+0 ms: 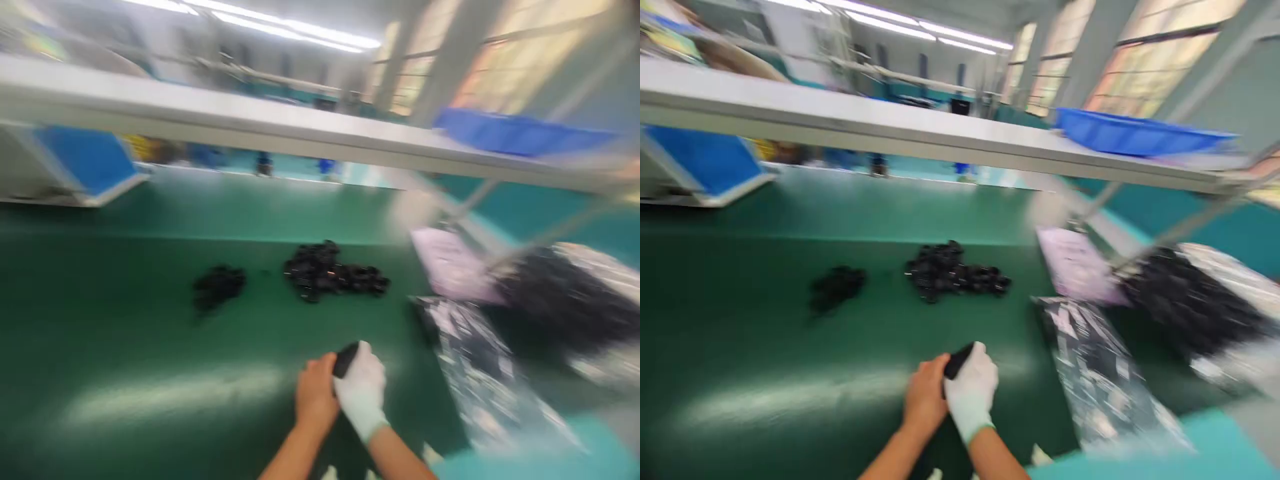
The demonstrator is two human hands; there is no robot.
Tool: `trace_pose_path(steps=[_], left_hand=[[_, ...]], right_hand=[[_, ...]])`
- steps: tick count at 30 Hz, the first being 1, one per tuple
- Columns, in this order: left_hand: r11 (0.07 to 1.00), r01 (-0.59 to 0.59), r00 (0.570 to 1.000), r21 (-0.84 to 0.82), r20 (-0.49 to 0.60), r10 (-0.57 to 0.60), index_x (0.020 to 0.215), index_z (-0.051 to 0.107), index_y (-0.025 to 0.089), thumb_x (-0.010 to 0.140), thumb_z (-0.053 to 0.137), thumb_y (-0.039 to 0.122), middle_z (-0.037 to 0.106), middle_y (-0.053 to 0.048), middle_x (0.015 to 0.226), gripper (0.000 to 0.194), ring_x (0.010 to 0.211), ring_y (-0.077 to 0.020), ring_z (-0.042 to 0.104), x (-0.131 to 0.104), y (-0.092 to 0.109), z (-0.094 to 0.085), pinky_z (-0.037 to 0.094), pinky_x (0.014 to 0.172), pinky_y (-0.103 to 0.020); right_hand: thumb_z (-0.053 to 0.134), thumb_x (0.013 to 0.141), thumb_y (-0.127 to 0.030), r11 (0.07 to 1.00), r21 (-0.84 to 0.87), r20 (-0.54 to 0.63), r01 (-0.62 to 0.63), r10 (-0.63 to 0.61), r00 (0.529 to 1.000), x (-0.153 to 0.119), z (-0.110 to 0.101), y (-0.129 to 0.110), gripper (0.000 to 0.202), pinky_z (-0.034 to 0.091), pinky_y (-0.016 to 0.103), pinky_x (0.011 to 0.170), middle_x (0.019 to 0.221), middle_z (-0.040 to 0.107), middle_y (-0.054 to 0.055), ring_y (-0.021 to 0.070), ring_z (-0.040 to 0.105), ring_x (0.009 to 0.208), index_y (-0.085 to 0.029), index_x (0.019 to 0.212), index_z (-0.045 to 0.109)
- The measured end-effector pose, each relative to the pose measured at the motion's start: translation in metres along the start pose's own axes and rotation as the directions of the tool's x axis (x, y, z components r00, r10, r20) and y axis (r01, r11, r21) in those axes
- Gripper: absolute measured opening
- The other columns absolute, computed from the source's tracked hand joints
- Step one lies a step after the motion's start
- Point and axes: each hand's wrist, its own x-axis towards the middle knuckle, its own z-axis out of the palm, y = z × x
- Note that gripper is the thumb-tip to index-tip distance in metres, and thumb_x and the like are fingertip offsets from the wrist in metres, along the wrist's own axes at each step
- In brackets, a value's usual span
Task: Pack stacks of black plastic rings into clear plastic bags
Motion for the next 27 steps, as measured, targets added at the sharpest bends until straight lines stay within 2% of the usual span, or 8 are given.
trace_pose_path(steps=[3,7,10,12,15,18,22,27], left_hand=[[0.984,-0.094,0.984,0.149,-0.135,0.114,0.122,0.044,0.015,0.068,0.051,0.018,0.054,-0.01,0.12,0.054,0.109,-0.0252,0.046,0.017,0.003,0.014,0.036,0.09,-0.037],[0.936,-0.223,0.944,0.273,-0.18,0.277,0.123,0.045,0.021,0.068,0.051,0.022,0.052,-0.007,0.122,0.055,0.109,-0.0275,0.045,0.012,0.042,0.004,0.037,0.087,-0.039],[0.9,-0.389,0.917,0.195,-0.014,0.399,0.127,0.037,0.033,0.066,0.058,0.029,0.048,0.0,0.128,0.065,0.11,-0.0266,0.046,-0.01,0.099,-0.014,0.04,0.083,-0.037],[0.893,-0.447,0.893,0.06,0.092,0.441,0.127,0.035,0.036,0.071,0.056,0.036,0.047,0.001,0.127,0.06,0.106,-0.0229,0.049,-0.022,0.139,-0.009,0.043,0.079,-0.034],[0.857,-0.514,0.849,-0.039,0.122,0.515,0.113,0.047,0.029,0.079,0.047,0.033,0.055,-0.001,0.111,0.034,0.095,-0.018,0.054,-0.033,0.184,0.043,0.044,0.075,-0.031],[0.729,-0.674,0.738,0.121,0.13,0.662,0.102,0.052,0.022,0.07,0.06,0.026,0.056,-0.003,0.101,0.034,0.092,-0.0204,0.051,-0.037,0.207,0.127,0.042,0.077,-0.033],[0.647,-0.618,0.729,0.446,0.019,0.684,0.098,0.055,0.019,0.07,0.058,0.018,0.057,-0.005,0.094,0.028,0.084,-0.0214,0.051,-0.03,0.208,0.2,0.04,0.07,-0.034],[0.681,-0.544,0.734,0.49,-0.115,0.669,0.073,0.056,0.02,0.084,0.042,0.018,0.056,-0.001,0.071,0.018,0.071,-0.0159,0.05,-0.027,0.209,0.2,0.037,0.064,-0.028]], right_hand=[[0.067,0.052,-0.038,0.996,-0.03,-0.077,-0.079,0.077,0.994,0.02,-0.008,0.026,0.077,0.04,0.043,0.083,0.099,0.055,0.015,0.0325,0.052,0.093,-0.012,0.119,0.041],[0.072,0.042,-0.039,0.949,0.291,0.014,-0.122,0.123,0.992,0.029,-0.038,0.052,0.091,0.037,0.04,0.09,0.111,0.052,0.012,0.03,0.047,0.104,-0.014,0.122,0.039],[0.071,0.048,-0.039,0.725,0.65,0.183,-0.228,0.142,0.973,0.002,-0.083,0.104,0.081,0.042,0.035,0.087,0.107,0.058,0.004,0.0231,0.053,0.099,-0.022,0.121,0.04],[0.069,0.053,-0.038,0.505,0.843,0.139,-0.187,0.132,0.982,-0.026,-0.111,0.157,0.073,0.04,0.035,0.09,0.112,0.057,0.003,0.0228,0.052,0.104,-0.022,0.12,0.043],[0.065,0.061,-0.039,0.191,0.974,0.083,-0.122,0.202,0.976,-0.072,-0.129,0.248,0.064,0.037,0.038,0.093,0.122,0.052,0.007,0.0269,0.044,0.115,-0.019,0.119,0.046],[0.068,0.06,-0.041,0.091,0.977,0.153,-0.195,0.344,0.926,-0.104,-0.118,0.329,0.066,0.033,0.04,0.098,0.126,0.049,0.011,0.0287,0.038,0.121,-0.017,0.118,0.047],[0.071,0.048,-0.04,0.171,0.951,0.202,-0.258,0.291,0.935,-0.099,-0.093,0.39,0.082,0.033,0.04,0.098,0.127,0.047,0.014,0.0297,0.041,0.119,-0.015,0.121,0.043],[0.065,0.052,-0.029,0.567,0.806,0.186,-0.169,0.027,0.982,-0.055,-0.104,0.385,0.088,0.034,0.038,0.097,0.126,0.047,0.011,0.0267,0.044,0.116,-0.017,0.132,0.031]])
